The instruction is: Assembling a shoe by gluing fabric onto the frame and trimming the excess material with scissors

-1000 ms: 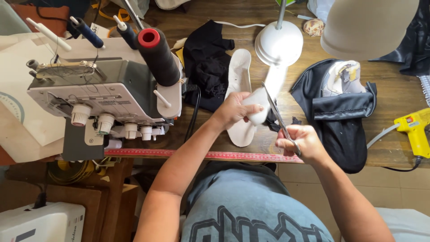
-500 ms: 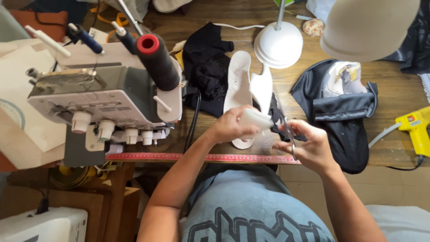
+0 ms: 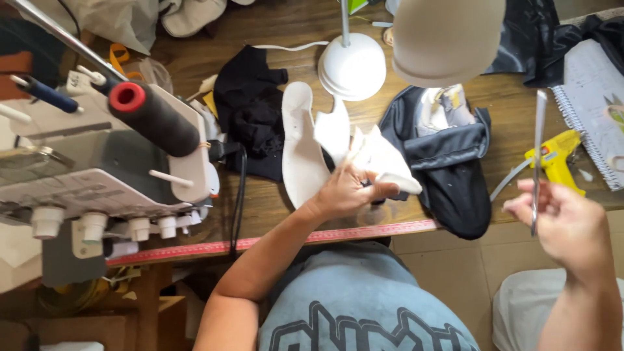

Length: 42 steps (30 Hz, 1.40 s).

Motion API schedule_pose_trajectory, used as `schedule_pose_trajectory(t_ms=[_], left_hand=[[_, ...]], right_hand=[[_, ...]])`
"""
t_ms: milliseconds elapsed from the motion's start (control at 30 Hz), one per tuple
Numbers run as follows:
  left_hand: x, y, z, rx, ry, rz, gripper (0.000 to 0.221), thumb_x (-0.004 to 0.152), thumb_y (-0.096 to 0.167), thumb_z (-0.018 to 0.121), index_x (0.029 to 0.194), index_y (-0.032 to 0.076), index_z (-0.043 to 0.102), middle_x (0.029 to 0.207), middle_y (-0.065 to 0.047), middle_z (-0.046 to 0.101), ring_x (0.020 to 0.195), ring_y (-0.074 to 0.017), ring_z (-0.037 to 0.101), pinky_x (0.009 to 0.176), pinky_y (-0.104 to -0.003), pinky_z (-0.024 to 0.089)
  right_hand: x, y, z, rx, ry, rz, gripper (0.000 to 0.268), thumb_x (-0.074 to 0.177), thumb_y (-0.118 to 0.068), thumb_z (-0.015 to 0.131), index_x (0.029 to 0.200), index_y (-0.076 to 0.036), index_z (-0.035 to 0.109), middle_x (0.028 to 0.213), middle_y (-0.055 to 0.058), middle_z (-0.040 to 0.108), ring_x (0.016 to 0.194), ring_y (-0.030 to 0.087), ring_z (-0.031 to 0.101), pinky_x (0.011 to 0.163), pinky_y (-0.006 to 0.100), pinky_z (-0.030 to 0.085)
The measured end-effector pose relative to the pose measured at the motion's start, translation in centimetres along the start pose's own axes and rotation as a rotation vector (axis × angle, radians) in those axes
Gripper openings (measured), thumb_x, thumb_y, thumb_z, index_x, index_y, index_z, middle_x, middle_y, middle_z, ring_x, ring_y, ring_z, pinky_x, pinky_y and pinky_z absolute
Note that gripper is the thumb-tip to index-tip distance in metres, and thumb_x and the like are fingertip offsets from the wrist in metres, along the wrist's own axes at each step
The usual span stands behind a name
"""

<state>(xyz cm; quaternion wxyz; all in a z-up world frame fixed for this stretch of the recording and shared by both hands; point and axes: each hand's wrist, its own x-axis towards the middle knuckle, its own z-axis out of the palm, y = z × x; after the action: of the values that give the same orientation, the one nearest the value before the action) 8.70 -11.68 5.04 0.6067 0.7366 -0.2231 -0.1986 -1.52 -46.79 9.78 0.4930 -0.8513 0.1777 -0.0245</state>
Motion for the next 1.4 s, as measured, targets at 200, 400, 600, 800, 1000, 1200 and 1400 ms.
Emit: schedule_pose_trajectory(t_ms=[200, 400, 600, 800, 1000, 1200, 1400], left_hand=[[2.3, 2.2, 2.7, 0.331, 0.187, 0.256, 0.055, 0.1, 0.059, 0.044, 0.109, 0.021, 0.082, 0.16, -0.019, 0.023, 0.149, -0.0398, 0.017, 0.12, -0.055, 0.01], [3.8, 1.7, 7.9, -0.203, 0.601, -0.027, 0.038, 0.089, 0.04, 0.074, 0.095, 0.003, 0.081, 0.06, 0.004, 0.052, 0.059, -0.0029, 0.047, 0.054, -0.022, 0.037], [6.7, 0.8, 14.1, -0.59, 0.886, 0.108, 0.024, 0.079, 0.003, 0.085, 0.095, -0.007, 0.071, 0.096, -0.017, 0.076, 0.07, -0.0243, 0.076, 0.06, -0.032, 0.071], [11.2, 4.9, 16.2, -0.339, 0.817, 0.143, 0.013, 0.086, 0.016, 0.08, 0.081, 0.005, 0.078, 0.081, -0.005, 0.076, 0.071, -0.0109, 0.07, 0.068, -0.024, 0.06], [17.4, -1.3, 13.5, 1.076, 0.924, 0.344, 0.028, 0.101, 0.044, 0.068, 0.123, 0.035, 0.053, 0.094, 0.006, 0.071, 0.071, -0.0189, 0.045, 0.062, -0.036, 0.045], [19.4, -0.4, 12.1, 1.102, 0.835, -0.074, 0.039, 0.073, 0.054, 0.083, 0.086, 0.019, 0.073, 0.095, -0.008, 0.056, 0.095, -0.0352, 0.051, 0.071, -0.045, 0.048], [23.2, -3.4, 13.1, 1.144, 0.94, -0.039, 0.011, 0.078, 0.015, 0.065, 0.081, 0.005, 0.068, 0.1, -0.012, 0.06, 0.094, -0.0381, 0.051, 0.07, -0.05, 0.038]], right_hand=[[14.7, 2.6, -2.6, -0.624, -0.114, -0.096, 0.036, 0.09, -0.019, 0.075, 0.125, -0.009, 0.073, 0.104, 0.014, 0.078, 0.105, 0.024, 0.07, 0.088, 0.036, 0.046], [26.3, 5.4, -0.6, -0.853, -0.283, -0.224, 0.026, 0.092, -0.011, 0.07, 0.117, -0.013, 0.075, 0.104, 0.023, 0.077, 0.104, 0.044, 0.069, 0.092, 0.046, 0.05], [27.6, 3.7, 0.4, -1.112, -0.426, -0.376, 0.027, 0.094, -0.006, 0.058, 0.121, -0.005, 0.061, 0.109, 0.031, 0.07, 0.099, 0.059, 0.066, 0.087, 0.062, 0.052], [22.6, -2.8, -3.3, -0.256, -0.642, -0.453, 0.066, 0.086, -0.021, 0.069, 0.147, -0.001, 0.055, 0.131, 0.019, 0.067, 0.116, 0.024, 0.063, 0.103, 0.033, 0.048], [18.8, -5.1, -4.9, 0.053, -0.332, -0.713, 0.014, 0.101, -0.001, 0.082, 0.098, 0.001, 0.068, 0.093, 0.012, 0.067, 0.072, 0.018, 0.059, 0.061, 0.03, 0.05], [18.6, -4.1, -2.9, 0.487, -0.299, -0.431, 0.041, 0.094, 0.009, 0.07, 0.132, -0.004, 0.059, 0.124, 0.017, 0.067, 0.088, 0.035, 0.073, 0.063, 0.037, 0.069], [18.6, -2.5, 1.2, 0.695, -0.351, -0.237, 0.026, 0.096, 0.001, 0.066, 0.122, -0.004, 0.064, 0.115, 0.007, 0.07, 0.104, 0.03, 0.073, 0.086, 0.05, 0.072]])
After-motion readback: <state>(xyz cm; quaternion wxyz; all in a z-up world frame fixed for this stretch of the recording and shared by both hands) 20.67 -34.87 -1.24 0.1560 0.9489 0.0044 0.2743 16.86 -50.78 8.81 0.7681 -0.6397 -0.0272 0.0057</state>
